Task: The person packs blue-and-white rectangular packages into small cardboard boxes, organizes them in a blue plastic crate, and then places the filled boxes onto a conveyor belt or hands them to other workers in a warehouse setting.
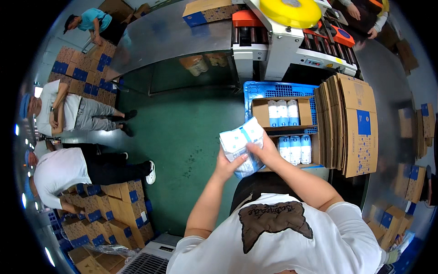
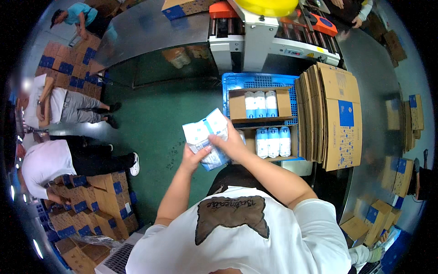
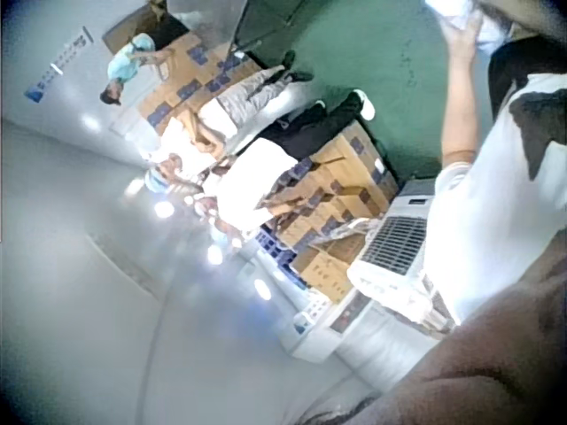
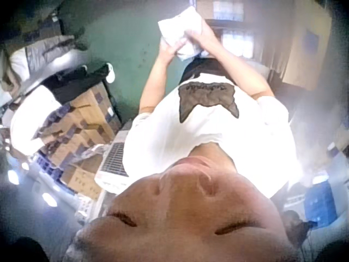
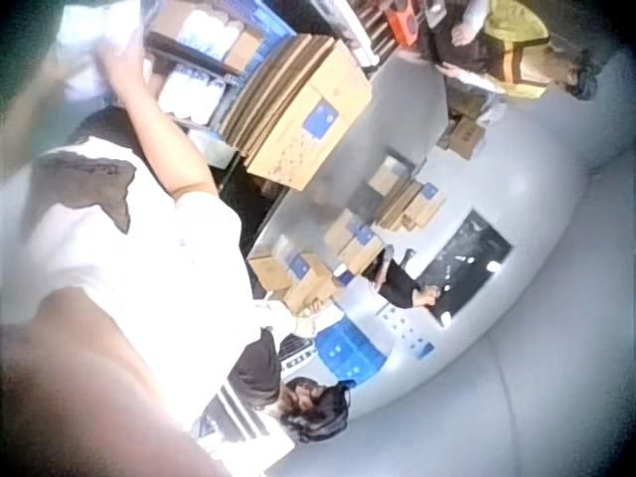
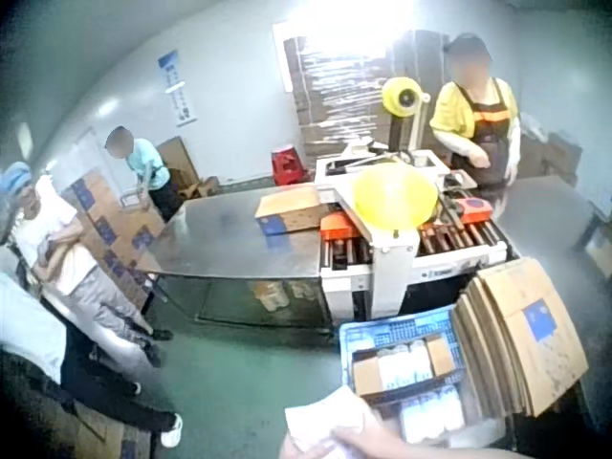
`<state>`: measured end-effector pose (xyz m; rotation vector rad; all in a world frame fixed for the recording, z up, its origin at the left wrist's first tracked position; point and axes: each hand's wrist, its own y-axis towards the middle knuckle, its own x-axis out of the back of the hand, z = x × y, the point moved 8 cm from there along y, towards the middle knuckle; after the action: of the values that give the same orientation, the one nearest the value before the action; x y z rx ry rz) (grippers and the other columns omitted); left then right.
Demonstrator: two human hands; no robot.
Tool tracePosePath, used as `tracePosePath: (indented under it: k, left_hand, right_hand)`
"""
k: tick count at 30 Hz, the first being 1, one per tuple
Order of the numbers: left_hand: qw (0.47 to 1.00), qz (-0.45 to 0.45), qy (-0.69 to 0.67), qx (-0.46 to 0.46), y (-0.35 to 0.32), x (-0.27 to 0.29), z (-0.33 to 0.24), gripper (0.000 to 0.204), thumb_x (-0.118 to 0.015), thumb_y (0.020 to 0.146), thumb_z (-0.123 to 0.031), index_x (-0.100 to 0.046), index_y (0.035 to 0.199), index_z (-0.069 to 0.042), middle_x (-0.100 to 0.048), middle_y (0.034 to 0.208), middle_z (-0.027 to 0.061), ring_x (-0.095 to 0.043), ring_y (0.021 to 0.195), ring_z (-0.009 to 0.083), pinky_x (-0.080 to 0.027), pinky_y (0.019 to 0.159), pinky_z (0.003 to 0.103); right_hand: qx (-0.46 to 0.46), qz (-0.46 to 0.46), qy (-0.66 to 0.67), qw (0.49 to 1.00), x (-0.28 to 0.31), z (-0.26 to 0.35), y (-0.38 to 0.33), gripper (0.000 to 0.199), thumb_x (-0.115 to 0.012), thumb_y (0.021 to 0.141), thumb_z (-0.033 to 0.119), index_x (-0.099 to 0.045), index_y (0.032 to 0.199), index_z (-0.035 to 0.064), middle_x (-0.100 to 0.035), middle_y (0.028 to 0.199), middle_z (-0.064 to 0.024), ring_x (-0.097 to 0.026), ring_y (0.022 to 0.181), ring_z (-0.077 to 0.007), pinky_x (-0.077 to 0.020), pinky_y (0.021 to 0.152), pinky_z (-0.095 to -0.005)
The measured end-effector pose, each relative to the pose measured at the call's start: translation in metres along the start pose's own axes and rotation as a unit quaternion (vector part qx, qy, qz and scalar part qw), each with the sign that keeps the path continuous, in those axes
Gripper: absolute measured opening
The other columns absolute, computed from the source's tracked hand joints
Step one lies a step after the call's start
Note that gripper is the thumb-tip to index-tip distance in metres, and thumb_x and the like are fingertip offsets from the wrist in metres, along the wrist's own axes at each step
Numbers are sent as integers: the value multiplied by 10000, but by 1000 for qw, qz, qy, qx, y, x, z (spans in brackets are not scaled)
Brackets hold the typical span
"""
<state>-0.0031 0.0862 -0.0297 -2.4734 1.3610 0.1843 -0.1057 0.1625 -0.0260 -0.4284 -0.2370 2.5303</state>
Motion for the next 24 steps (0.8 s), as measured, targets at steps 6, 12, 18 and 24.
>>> tracePosePath:
  k: [6, 12, 18, 24]
  left_hand:
    - [953, -253, -6, -168, -34, 32, -12, 536, -634, 795, -348, -439, 1118, 34, -537, 1026, 104, -521, 922, 180, -415, 825, 313]
    - [931, -279, -95, -217, -34, 50, -31, 494, -575, 798, -427, -529, 966, 35, -586, 881, 80, -554, 783, 156, -449, 703, 293]
    - [941, -220, -165, -199, -14, 51, -26, 497, -539, 804, -431, -542, 990, 29, -595, 920, 89, -573, 812, 171, -456, 717, 306]
    - [963, -203, -125, -124, 12, 21, -5, 406, -531, 862, -351, -535, 1009, 27, -585, 932, 84, -548, 835, 155, -441, 752, 294]
  right_hand:
    - [131, -56, -155, 978, -36, 12, -1, 579, -677, 713, 451, -485, 1007, -9, -583, 886, -136, -575, 826, -230, -443, 723, -319]
    - [190, -93, -204, 956, -64, 48, -6, 491, -662, 712, 463, -538, 846, 8, -575, 771, -160, -583, 727, -301, -448, 638, -343]
    - [250, -109, -258, 927, -65, 68, -6, 488, -667, 701, 469, -538, 830, 17, -552, 735, -160, -554, 689, -332, -436, 597, -364]
    - [153, -118, -174, 966, -10, 33, -2, 556, -669, 726, 424, -481, 1034, 1, -581, 884, -145, -578, 825, -252, -448, 720, -338]
